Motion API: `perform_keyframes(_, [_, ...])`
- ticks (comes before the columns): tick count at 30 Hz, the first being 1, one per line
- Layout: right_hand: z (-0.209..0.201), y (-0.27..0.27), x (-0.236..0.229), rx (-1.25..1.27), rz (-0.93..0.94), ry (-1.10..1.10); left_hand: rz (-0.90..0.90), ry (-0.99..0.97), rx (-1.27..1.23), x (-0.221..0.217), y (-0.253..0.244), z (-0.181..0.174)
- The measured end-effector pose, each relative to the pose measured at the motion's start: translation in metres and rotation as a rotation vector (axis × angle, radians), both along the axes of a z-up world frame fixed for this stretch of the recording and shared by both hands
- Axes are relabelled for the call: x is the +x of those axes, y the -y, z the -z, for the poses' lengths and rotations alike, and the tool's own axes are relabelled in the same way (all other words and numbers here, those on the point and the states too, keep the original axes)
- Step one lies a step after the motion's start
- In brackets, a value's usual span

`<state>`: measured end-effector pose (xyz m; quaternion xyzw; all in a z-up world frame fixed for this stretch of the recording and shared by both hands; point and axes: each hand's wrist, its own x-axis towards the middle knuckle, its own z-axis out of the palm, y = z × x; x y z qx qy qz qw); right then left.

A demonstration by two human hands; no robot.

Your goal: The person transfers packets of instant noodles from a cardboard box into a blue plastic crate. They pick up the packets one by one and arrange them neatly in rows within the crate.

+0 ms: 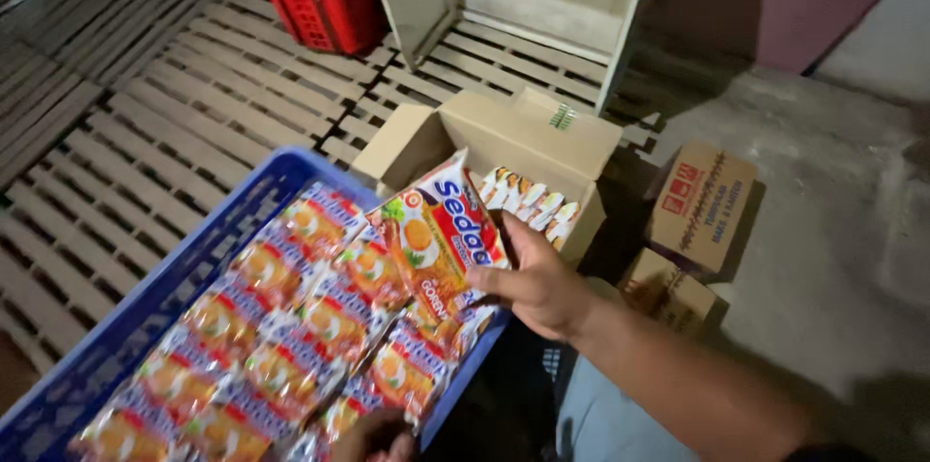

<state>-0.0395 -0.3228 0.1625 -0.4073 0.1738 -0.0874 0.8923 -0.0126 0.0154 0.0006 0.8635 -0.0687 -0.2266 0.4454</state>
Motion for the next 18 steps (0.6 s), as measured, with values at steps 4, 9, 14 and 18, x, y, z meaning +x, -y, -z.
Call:
perform_keyframes(4, [-0.012,-0.043,-0.019,0.052,-0.063,-0.114,-0.212,0.274,-0.626,-0.024,0.035,-0.101])
perform_keyframes(9, [0.013,-0.082,-0.034,-0.027,-0.156,-0.005,-0.131,0.317,-0.803,-0.031,0.052,-0.142])
perform_keyframes(14, [0.029,-0.096,-0.030,-0.185,-0.336,0.082,-0.263,0.267,-0.793,-0.026,0.052,-0.132])
perform_keyframes(18, [0.023,-0.081,-0.019,-0.665,-0.444,-0.100,-0.430,0.124,-0.749,-0.017,0.052,-0.133])
